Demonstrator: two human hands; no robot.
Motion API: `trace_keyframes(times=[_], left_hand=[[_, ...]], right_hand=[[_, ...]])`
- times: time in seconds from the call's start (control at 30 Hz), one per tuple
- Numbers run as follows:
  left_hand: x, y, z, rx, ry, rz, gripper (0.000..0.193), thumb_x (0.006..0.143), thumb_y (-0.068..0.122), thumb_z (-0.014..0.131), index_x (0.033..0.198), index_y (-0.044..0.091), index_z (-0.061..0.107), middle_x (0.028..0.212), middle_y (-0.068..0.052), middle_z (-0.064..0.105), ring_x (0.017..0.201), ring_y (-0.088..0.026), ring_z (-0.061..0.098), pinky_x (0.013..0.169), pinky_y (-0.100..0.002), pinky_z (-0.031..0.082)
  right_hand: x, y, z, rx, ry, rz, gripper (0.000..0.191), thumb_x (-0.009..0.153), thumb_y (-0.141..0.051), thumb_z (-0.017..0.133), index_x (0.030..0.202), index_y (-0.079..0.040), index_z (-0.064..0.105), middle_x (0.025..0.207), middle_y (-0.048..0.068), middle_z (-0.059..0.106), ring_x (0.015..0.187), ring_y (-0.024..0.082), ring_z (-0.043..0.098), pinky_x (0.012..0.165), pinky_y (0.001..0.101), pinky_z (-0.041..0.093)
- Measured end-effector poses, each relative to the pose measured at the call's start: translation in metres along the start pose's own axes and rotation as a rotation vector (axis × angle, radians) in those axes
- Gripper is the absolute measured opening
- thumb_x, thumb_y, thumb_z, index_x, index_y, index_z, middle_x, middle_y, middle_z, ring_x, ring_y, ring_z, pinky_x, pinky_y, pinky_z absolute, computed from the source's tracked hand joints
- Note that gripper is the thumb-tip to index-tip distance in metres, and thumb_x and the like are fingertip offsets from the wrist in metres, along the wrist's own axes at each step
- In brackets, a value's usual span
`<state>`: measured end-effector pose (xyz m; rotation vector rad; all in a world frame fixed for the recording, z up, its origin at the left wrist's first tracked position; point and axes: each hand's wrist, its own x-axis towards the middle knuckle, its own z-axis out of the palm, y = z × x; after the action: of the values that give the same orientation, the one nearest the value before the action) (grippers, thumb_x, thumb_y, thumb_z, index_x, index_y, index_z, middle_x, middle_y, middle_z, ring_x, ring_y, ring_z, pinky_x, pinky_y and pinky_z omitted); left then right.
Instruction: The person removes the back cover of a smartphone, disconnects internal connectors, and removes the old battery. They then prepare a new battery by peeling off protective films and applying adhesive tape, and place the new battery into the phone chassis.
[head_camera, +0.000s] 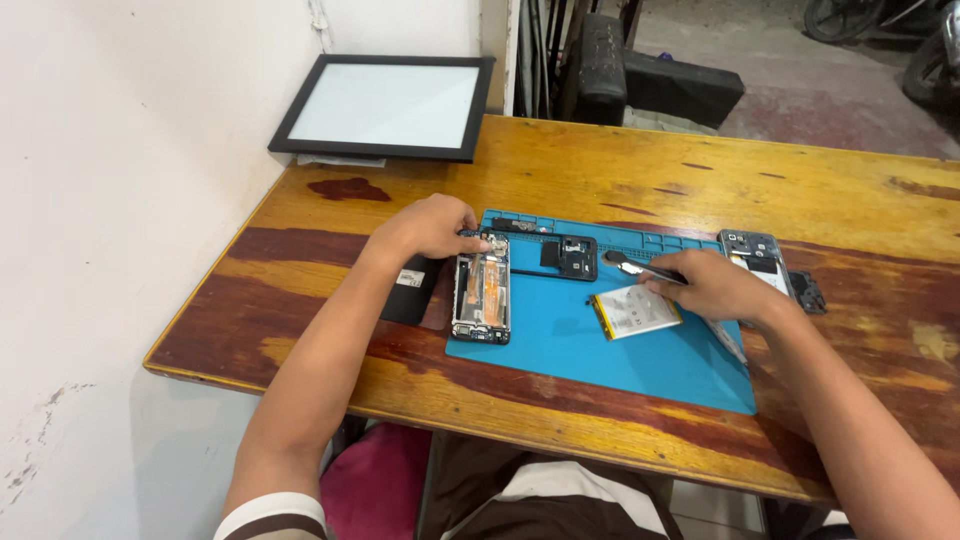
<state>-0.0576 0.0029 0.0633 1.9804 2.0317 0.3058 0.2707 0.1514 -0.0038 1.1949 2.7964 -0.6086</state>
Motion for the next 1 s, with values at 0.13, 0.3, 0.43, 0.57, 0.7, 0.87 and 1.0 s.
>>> trace_keyframes(times=[0.13, 0.3, 0.43, 0.57, 0.7, 0.87, 1.0], left_hand=[[0.0, -0.001, -0.002, -0.007, -0.022, -0.048, 0.046, 0.087, 0.048, 0.075, 0.106, 0.007, 0.079, 0.1, -0.018, 0.077, 0.095, -0.032, 0.073, 0.084, -0.042, 0.057], [0.003, -0.002, -0.004, -0.275, 0.059, 0.082, 0.04, 0.083, 0.038, 0.083, 0.102, 0.003, 0.078, 0.089, -0.016, 0.078, 0.083, -0.024, 0.074, 0.075, -0.038, 0.057], [0.004, -0.001, -0.006, -0.626, -0.111, -0.068, 0.031, 0.087, 0.029, 0.078, 0.104, 0.003, 0.073, 0.087, -0.009, 0.078, 0.077, -0.016, 0.071, 0.063, -0.031, 0.059], [0.004, -0.001, -0.006, -0.781, -0.18, -0.073, 0.031, 0.091, 0.023, 0.075, 0.107, -0.002, 0.068, 0.089, -0.008, 0.075, 0.08, -0.013, 0.072, 0.067, -0.028, 0.063], [0.006, -0.004, 0.0, -0.815, -0.256, -0.066, 0.048, 0.089, 0.015, 0.071, 0.132, 0.001, 0.056, 0.092, -0.01, 0.071, 0.082, -0.013, 0.074, 0.07, -0.029, 0.062], [0.004, -0.014, 0.008, -0.581, -0.432, -0.022, 0.085, 0.084, 0.01, 0.073, 0.159, 0.016, 0.033, 0.099, -0.013, 0.069, 0.086, -0.022, 0.074, 0.072, -0.029, 0.063], [-0.001, -0.021, 0.018, -0.439, -0.497, 0.16, 0.105, 0.067, 0.005, 0.088, 0.155, 0.015, 0.03, 0.11, -0.01, 0.073, 0.097, -0.025, 0.073, 0.08, -0.032, 0.06]], right_hand=[[-0.002, -0.006, -0.003, -0.07, -0.011, 0.039, 0.034, 0.094, -0.034, 0.066, 0.121, -0.015, 0.075, 0.101, 0.014, 0.08, 0.088, 0.028, 0.075, 0.081, 0.0415, 0.057], [-0.004, -0.011, -0.005, -0.074, -0.007, 0.058, 0.035, 0.093, -0.033, 0.066, 0.121, -0.014, 0.075, 0.103, 0.013, 0.079, 0.09, 0.029, 0.076, 0.081, 0.042, 0.057], [-0.009, -0.015, -0.007, -0.037, -0.02, 0.049, 0.048, 0.085, -0.044, 0.074, 0.125, -0.017, 0.073, 0.107, 0.015, 0.078, 0.096, 0.03, 0.077, 0.086, 0.0415, 0.058], [-0.009, -0.021, -0.01, -0.046, -0.063, -0.014, 0.087, 0.054, -0.049, 0.096, 0.129, -0.015, 0.068, 0.115, 0.021, 0.073, 0.108, 0.035, 0.071, 0.093, 0.0433, 0.056], [-0.012, -0.025, -0.015, -0.06, -0.082, -0.045, 0.094, 0.047, -0.048, 0.099, 0.129, -0.013, 0.067, 0.115, 0.02, 0.074, 0.108, 0.034, 0.072, 0.093, 0.0425, 0.057], [-0.016, -0.026, -0.025, -0.085, 0.079, -0.123, 0.084, 0.049, -0.046, 0.096, 0.12, -0.007, 0.073, 0.112, 0.017, 0.075, 0.103, 0.033, 0.074, 0.092, 0.0412, 0.058], [-0.017, -0.026, -0.031, -0.159, 0.146, -0.107, 0.08, 0.052, -0.049, 0.095, 0.116, -0.006, 0.075, 0.112, 0.018, 0.074, 0.105, 0.035, 0.07, 0.091, 0.0433, 0.055]])
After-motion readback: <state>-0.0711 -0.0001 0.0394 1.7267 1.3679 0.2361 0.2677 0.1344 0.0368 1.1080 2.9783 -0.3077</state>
